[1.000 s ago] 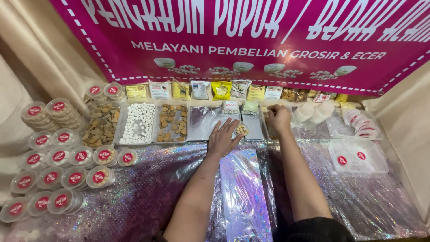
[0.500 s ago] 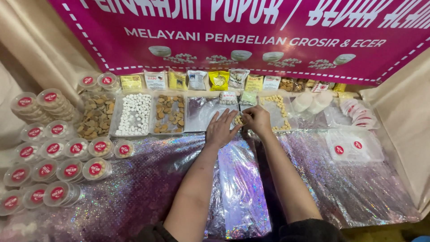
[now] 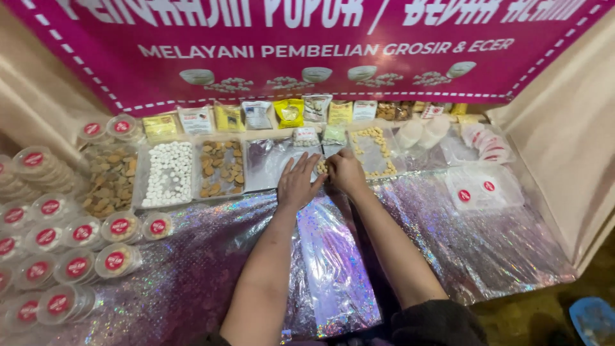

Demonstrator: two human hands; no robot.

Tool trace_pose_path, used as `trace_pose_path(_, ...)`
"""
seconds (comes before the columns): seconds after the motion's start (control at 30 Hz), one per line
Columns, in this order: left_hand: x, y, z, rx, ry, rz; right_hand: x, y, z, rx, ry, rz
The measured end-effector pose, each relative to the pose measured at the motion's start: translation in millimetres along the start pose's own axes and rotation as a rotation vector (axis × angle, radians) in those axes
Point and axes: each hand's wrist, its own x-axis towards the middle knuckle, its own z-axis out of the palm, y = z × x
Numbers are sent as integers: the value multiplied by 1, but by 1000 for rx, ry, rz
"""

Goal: The person scoops small, round, light-colored snacks from a tray into small plastic containers. They then place lids on the containers and stack them on the table.

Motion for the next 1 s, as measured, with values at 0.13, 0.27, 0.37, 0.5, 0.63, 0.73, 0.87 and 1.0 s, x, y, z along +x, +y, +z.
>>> trace_pose_path(0.13,-1,4,-9,0,-45,-27,-3,-4,-18,79,81,-37)
trace_pose_path(0.27,0,7,-14,8,-70,-21,5,26,-47,125,208,-42)
trace_pose_path(0.37,0,11,-18,15,-96,-41,6,62,-79,168,319,-43)
trace_pose_path(0.5,-1,15,-20,36,-95,-51,-10,120,-128,38,506,-19)
trace_pose_path(0.63,-1,14,-19,36,-93,-74,-34,191,-173,-150,619,84)
trace_pose_path(0.73,-2,15,-20,38,-84,-69,-55,255,-191,-243,487,421)
trace_pose_path(0.87,0,17,-19,37,-83,-82,-77,360,-172,-239,392,715)
trace_pose_path(1.0,0,12,-14,56,-92,-83,-110,380,-160,-312,221,721)
